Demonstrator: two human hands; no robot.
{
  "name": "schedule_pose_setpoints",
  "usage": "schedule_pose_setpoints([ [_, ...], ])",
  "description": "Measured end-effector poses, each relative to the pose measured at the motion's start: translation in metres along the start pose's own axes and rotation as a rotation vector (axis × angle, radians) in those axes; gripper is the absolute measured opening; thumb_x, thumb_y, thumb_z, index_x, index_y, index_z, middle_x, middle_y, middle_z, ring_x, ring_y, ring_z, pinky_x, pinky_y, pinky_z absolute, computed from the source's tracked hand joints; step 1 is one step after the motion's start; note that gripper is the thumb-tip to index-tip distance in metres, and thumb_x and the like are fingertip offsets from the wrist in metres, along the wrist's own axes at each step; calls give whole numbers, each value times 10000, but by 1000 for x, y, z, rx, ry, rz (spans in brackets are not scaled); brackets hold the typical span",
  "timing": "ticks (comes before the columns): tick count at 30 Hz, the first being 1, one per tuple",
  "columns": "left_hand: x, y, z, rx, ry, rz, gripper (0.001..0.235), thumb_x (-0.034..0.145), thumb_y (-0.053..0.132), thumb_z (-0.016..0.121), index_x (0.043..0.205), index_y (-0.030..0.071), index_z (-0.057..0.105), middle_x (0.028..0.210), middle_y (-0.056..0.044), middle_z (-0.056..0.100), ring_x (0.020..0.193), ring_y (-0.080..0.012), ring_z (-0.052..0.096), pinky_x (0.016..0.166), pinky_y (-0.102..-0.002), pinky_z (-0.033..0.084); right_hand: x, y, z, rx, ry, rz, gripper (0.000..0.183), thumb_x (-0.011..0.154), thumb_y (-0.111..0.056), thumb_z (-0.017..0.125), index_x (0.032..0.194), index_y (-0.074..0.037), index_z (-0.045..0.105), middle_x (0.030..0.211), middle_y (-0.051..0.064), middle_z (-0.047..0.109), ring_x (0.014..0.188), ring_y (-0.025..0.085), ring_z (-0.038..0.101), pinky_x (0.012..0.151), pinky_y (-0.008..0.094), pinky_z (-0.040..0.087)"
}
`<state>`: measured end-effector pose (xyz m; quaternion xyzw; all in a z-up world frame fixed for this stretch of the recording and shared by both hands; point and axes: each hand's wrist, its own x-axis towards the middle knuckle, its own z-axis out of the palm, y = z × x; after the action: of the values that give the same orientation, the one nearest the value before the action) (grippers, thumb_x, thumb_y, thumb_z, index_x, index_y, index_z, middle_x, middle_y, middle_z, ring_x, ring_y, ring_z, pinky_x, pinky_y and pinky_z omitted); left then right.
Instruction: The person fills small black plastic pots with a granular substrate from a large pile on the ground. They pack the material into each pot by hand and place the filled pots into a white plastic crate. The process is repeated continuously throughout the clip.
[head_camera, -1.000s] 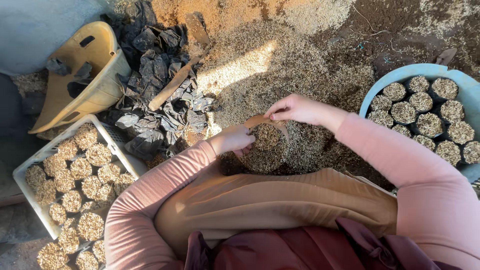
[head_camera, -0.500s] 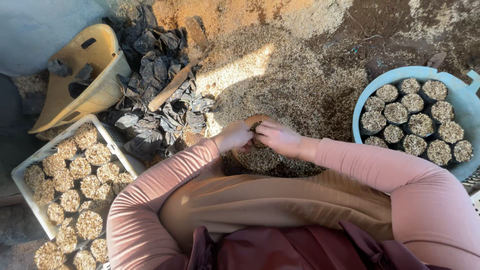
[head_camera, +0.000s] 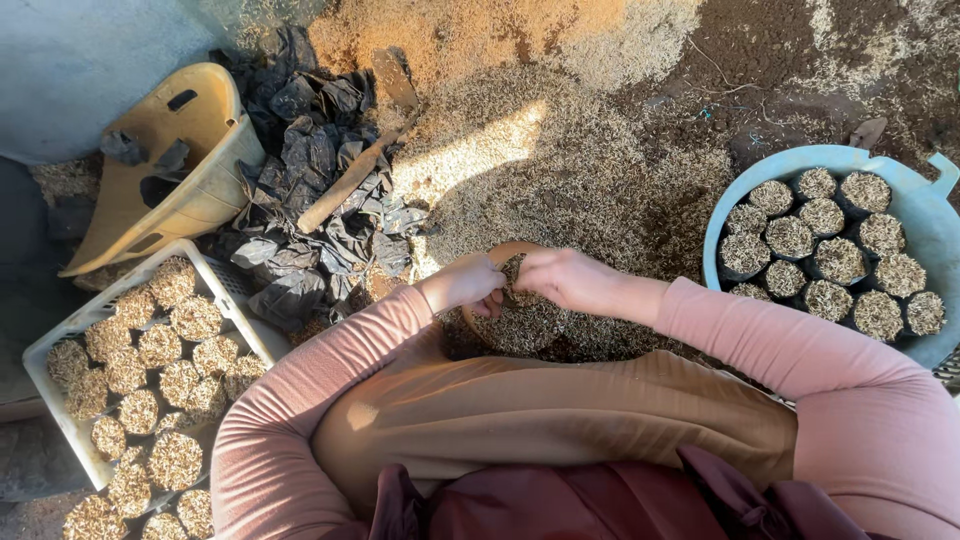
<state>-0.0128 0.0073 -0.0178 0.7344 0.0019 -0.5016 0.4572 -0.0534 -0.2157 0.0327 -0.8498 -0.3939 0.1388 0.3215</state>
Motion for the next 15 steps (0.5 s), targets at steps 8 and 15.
schedule_pose_setpoints([
  [8, -6, 6, 4, 23, 52, -14, 271, 974, 135, 555, 945, -106, 677, 878, -188, 754, 739, -277, 785, 651, -342, 672, 11, 7, 11, -244, 184, -227, 242, 786, 3, 643, 1015, -7, 716, 1052, 109, 683, 1013, 324, 694, 859, 397, 591],
  [15, -17, 14, -5, 166, 22, -103, 332, 1021, 201, 534, 959, -84, 693, 869, -178, 762, 743, -243, 774, 657, -309, 655, 12, 21, -27, 92, -54, 375, 240, 969, -12, 519, 1074, -81, 724, 1074, 33, 677, 744, 225, 680, 708, 354, 621],
])
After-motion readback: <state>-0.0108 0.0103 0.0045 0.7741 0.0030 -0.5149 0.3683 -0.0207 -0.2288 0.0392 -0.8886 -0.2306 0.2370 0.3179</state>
